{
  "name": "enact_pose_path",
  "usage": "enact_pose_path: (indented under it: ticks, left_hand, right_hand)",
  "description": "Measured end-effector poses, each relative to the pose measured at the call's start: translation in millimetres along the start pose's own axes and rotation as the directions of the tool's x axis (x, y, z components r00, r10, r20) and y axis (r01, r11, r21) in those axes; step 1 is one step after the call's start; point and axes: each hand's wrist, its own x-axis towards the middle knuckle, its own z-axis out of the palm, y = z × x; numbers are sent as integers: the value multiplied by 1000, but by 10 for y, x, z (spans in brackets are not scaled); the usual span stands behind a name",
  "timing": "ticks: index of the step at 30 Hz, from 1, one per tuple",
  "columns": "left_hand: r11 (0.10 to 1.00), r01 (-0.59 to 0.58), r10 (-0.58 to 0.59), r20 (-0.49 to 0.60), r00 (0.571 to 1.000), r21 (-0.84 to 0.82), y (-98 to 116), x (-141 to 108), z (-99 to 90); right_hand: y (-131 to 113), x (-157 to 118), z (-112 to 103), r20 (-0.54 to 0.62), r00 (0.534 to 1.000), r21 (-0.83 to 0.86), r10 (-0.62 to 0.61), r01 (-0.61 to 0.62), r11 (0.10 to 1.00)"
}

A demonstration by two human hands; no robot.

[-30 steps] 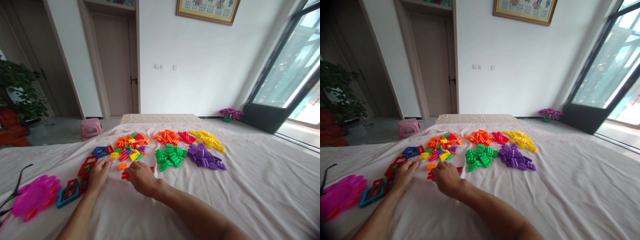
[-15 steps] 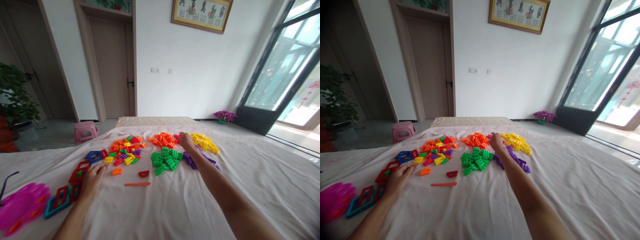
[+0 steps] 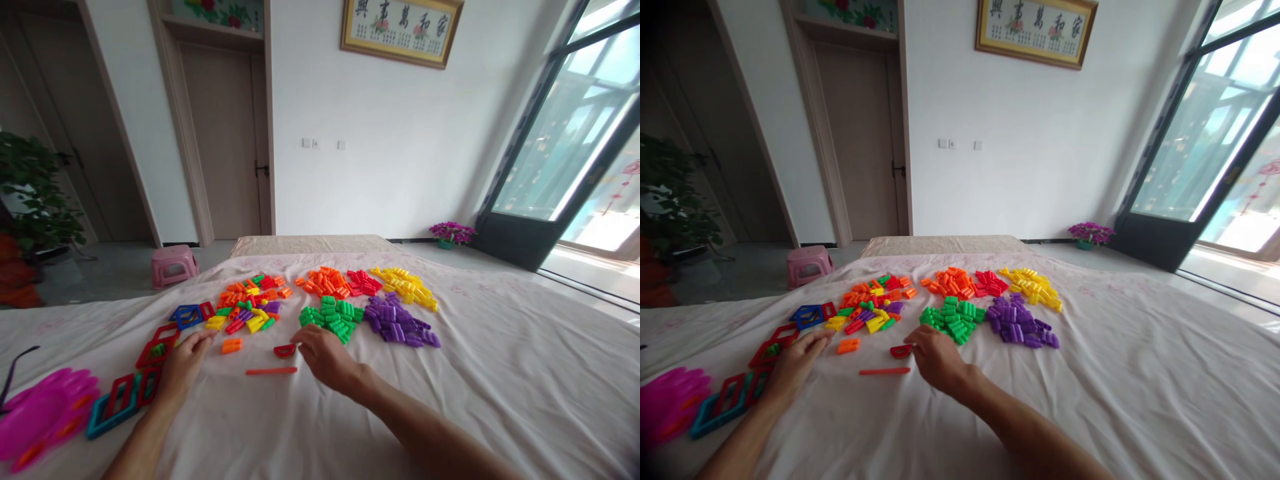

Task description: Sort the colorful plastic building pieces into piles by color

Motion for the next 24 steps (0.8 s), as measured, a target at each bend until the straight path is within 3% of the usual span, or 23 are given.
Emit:
enact_pose_path:
  ticks: [3,9,20,24]
  left_hand:
    - [999,-30,30,8,1000,37,-18,0,-7]
    - [989,-64,64,2,998,131,-21,-2,9]
    - [912,-202,196,52,979,358,236,-127,84]
    - [834,-285,287,69,955,472,436,-151,230]
  right_hand:
    - [-171,-199,207,88,993,-7,-81,82,997]
    - [-84,-368,490,88,984,-130,-158,169,977]
    - [-53,-335,510,88,988,-198,-125,140,970]
    - [-47,-325,530,79,988,-216,-136,150,965]
